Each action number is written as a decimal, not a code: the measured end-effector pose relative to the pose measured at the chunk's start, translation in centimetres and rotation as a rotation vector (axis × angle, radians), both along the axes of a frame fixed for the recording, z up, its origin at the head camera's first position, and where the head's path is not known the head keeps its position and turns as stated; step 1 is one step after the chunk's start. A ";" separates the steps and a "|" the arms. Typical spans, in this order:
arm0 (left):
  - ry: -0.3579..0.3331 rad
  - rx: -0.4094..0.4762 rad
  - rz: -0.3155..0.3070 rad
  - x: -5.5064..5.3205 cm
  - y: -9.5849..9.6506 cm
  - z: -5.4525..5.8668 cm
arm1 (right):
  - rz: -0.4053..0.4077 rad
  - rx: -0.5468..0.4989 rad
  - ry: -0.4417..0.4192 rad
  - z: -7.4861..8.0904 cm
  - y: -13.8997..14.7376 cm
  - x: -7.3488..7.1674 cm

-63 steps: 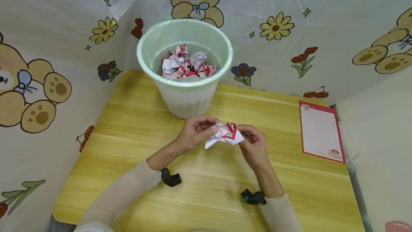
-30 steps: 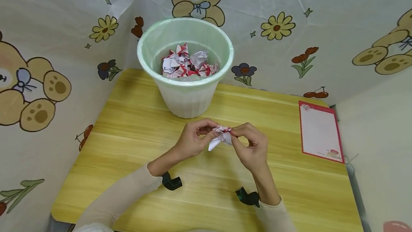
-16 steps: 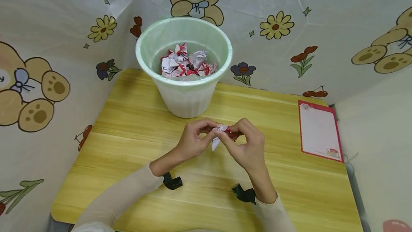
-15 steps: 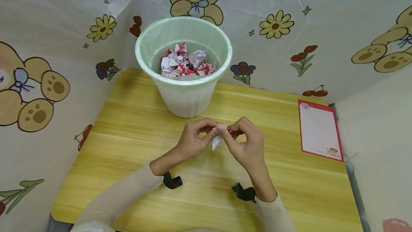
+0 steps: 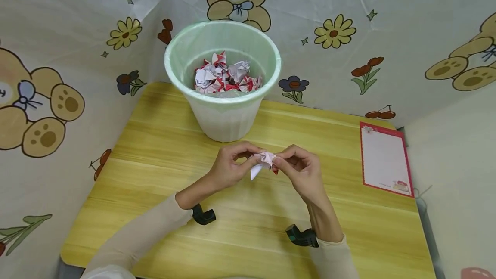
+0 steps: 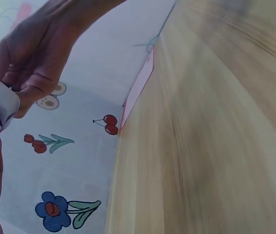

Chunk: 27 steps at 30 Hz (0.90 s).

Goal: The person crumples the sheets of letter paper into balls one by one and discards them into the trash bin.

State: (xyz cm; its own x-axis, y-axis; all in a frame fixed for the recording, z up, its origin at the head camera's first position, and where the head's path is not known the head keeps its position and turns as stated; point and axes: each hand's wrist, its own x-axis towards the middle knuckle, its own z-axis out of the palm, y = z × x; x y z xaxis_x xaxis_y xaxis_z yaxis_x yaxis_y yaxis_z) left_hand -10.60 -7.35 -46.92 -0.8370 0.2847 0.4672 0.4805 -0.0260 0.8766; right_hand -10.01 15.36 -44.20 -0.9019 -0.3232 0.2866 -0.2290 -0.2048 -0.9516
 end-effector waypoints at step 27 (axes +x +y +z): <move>0.064 -0.076 -0.014 0.3 -0.4 2.0 | 0.068 0.002 0.192 -0.7 1.6 0.1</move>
State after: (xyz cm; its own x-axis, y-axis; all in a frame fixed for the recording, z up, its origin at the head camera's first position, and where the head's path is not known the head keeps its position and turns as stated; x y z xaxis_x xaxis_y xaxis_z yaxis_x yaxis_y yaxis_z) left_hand -10.33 -7.71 -44.93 -0.8016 0.3329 0.4966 0.5360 0.0321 0.8436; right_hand -9.86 16.94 -44.89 -0.8068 -0.3820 0.4507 -0.3923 -0.2240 -0.8922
